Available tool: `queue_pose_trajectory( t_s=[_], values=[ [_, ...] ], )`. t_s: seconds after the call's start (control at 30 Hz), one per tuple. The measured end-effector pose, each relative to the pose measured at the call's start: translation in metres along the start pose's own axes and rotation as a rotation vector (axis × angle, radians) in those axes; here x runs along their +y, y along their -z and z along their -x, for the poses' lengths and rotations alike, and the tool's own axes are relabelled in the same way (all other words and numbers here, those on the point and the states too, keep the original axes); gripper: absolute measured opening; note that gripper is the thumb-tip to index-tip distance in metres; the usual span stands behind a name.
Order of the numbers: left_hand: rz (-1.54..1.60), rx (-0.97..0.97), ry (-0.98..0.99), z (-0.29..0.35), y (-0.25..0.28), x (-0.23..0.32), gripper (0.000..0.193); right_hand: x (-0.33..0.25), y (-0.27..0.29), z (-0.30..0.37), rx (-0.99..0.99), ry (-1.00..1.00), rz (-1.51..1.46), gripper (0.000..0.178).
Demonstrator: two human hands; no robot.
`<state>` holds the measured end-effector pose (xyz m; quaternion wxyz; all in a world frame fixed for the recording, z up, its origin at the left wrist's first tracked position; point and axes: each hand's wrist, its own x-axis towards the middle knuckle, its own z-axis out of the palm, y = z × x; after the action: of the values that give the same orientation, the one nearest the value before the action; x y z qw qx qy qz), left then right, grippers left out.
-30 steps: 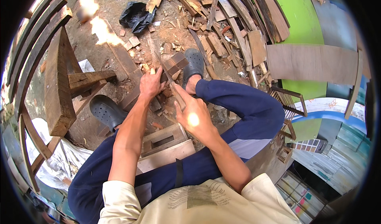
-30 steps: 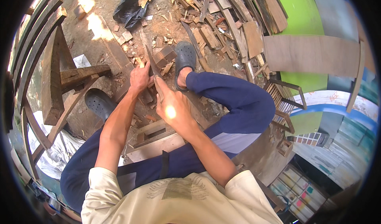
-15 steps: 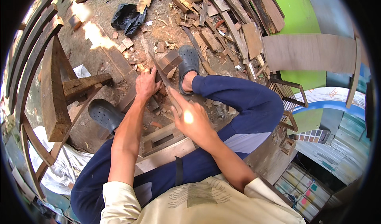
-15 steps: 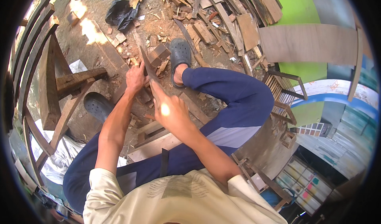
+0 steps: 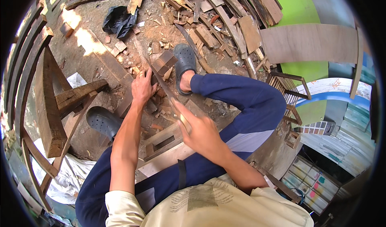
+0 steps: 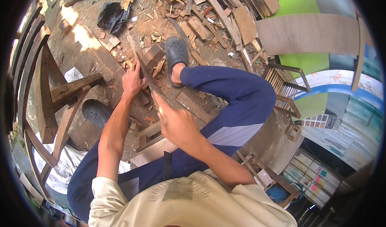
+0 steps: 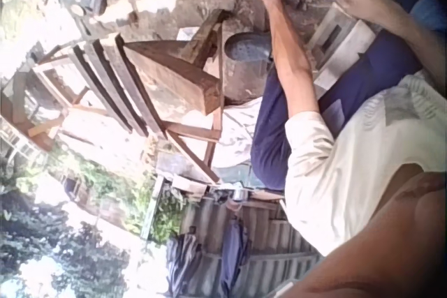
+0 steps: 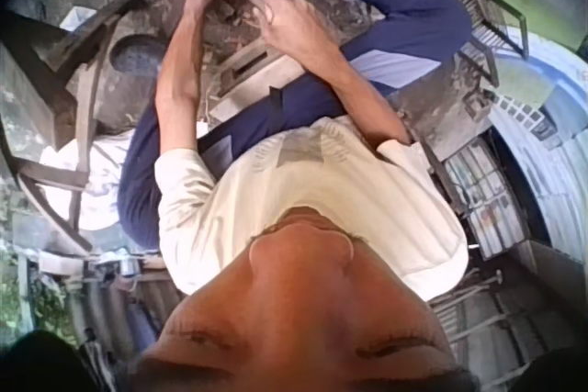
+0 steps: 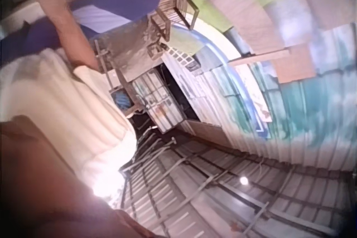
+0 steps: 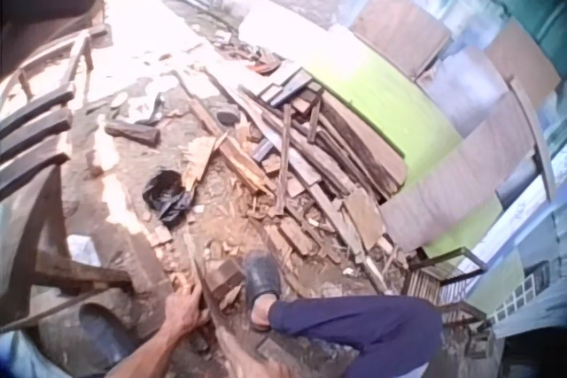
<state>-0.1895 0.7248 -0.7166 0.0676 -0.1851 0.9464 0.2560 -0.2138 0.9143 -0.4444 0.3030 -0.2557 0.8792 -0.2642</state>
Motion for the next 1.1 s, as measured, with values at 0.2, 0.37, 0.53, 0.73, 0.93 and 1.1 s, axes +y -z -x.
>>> queue_pose_trajectory(
  t_s=[0.2, 0.37, 0.53, 0.73, 0.93, 1.1],
  values=[
    [0.008, -0.036, -0.001, -0.003, 0.005, 0.001, 0.08, -0.01, -0.002, -0.008, -0.038, -0.06, 0.024, 0.061],
    [0.02, -0.054, 0.021, -0.003, 0.004, 0.002, 0.081, -0.006, -0.015, -0.048, -0.026, -0.061, 0.039, 0.059],
    [-0.003, 0.027, -0.018, 0.001, -0.001, 0.0, 0.081, -0.018, 0.018, 0.029, 0.041, 0.022, -0.085, 0.058],
    [0.016, -0.067, 0.01, -0.007, -0.001, 0.002, 0.078, -0.017, -0.008, -0.066, -0.182, -0.235, 0.107, 0.061],
    [0.0, 0.005, -0.006, 0.002, 0.001, 0.001, 0.075, -0.008, 0.014, 0.027, 0.066, 0.044, -0.105, 0.057],
    [0.006, -0.058, 0.009, -0.005, 0.002, 0.004, 0.074, -0.001, -0.016, -0.052, -0.066, -0.124, 0.044, 0.057]
  ],
)
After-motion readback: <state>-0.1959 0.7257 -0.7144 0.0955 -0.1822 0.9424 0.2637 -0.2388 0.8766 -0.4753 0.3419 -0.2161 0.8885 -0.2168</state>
